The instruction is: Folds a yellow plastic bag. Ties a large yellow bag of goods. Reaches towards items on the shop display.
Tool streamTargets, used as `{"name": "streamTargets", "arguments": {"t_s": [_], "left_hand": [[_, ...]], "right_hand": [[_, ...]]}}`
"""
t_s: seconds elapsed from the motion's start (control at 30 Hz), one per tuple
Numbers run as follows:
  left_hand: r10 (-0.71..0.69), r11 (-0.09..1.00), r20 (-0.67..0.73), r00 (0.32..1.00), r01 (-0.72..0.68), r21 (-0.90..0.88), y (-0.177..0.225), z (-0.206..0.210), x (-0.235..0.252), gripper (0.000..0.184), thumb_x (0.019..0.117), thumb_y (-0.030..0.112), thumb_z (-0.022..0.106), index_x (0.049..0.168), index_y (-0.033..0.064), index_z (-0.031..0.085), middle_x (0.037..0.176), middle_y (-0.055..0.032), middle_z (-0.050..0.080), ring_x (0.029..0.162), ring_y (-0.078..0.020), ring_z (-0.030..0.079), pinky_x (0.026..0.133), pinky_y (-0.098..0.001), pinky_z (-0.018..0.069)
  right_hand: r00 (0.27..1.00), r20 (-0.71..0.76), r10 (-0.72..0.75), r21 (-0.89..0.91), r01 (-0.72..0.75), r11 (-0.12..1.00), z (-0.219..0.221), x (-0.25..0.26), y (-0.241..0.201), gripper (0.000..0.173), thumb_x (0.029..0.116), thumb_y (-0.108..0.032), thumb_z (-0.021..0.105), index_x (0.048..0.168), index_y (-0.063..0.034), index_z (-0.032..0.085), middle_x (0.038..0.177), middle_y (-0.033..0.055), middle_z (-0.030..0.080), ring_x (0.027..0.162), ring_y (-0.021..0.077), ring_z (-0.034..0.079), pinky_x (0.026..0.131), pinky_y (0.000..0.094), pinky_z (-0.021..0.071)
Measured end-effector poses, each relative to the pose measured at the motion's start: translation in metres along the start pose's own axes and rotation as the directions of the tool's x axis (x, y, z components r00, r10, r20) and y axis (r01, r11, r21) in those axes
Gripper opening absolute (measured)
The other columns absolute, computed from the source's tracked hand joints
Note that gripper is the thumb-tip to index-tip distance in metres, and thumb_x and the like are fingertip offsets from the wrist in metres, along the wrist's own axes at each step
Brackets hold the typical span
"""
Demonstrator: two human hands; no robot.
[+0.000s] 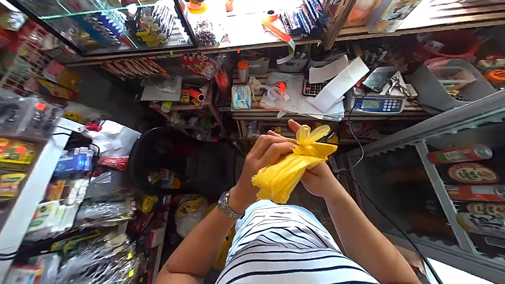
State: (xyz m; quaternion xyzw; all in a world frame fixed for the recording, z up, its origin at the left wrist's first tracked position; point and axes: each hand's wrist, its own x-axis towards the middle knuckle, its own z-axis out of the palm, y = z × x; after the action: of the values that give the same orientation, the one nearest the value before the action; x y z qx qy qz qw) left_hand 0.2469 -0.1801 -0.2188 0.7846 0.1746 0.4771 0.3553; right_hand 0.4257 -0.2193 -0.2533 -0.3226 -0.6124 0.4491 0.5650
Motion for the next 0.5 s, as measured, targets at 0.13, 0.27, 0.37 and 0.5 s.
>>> {"name": "streamTargets", "arguments": {"t_s": [0.13, 0.27, 0.37, 0.5], "left_hand": [[-0.050, 0.999, 0.044, 0.998, 0.050, 0.011, 0.007, -0.005, 0.002, 0.024, 0.0955, 0.008, 0.064, 0.118, -0.0003, 0.065, 0.120, -0.0094, 0.061, 0.118, -0.0140, 0.057, 0.103, -0.0265, 0.0470], [0.033, 0.991, 0.063, 0.997, -0.041, 0.130, 0.001, -0.007, 0.007, 0.015, 0.0946, 0.006, 0.064, 0.106, -0.0025, 0.069, 0.112, -0.0116, 0.065, 0.114, -0.0171, 0.059, 0.106, -0.0306, 0.0455], [0.075, 0.986, 0.154, 0.985, -0.097, 0.139, -0.011, -0.012, 0.012, 0.015, 0.0863, 0.008, 0.078, 0.096, 0.0002, 0.070, 0.107, -0.0109, 0.066, 0.109, -0.0198, 0.060, 0.099, -0.0319, 0.0497], [-0.013, 1.000, 0.357, 0.934, 0.007, 0.020, -0.011, -0.029, 0.017, 0.020, 0.0844, 0.010, 0.081, 0.101, 0.0023, 0.073, 0.101, -0.0066, 0.070, 0.098, -0.0143, 0.061, 0.086, -0.0274, 0.0502]], "right_hand": [[1.000, -0.011, 0.008, -0.031, -0.009, 0.999, 0.003, -0.003, 0.002, 0.067, 0.0985, -0.004, 0.056, 0.159, -0.0141, 0.030, 0.144, 0.0004, 0.058, 0.126, 0.0117, 0.060, 0.105, 0.0319, 0.0535], [1.000, -0.012, 0.005, -0.013, -0.005, 1.000, 0.003, -0.001, 0.004, 0.069, 0.0983, -0.003, 0.057, 0.160, -0.0145, 0.028, 0.145, 0.0033, 0.058, 0.130, 0.0158, 0.058, 0.108, 0.0348, 0.0512], [0.999, 0.041, 0.004, -0.073, -0.001, 0.997, 0.000, -0.003, 0.007, 0.077, 0.0980, -0.005, 0.057, 0.163, -0.0194, 0.019, 0.141, 0.0009, 0.057, 0.122, 0.0080, 0.060, 0.104, 0.0291, 0.0529], [0.995, 0.101, -0.024, -0.067, 0.031, 0.997, 0.001, -0.011, 0.010, 0.073, 0.1005, -0.010, 0.061, 0.159, -0.0302, 0.022, 0.133, -0.0081, 0.060, 0.116, 0.0001, 0.061, 0.102, 0.0238, 0.0522]]}}
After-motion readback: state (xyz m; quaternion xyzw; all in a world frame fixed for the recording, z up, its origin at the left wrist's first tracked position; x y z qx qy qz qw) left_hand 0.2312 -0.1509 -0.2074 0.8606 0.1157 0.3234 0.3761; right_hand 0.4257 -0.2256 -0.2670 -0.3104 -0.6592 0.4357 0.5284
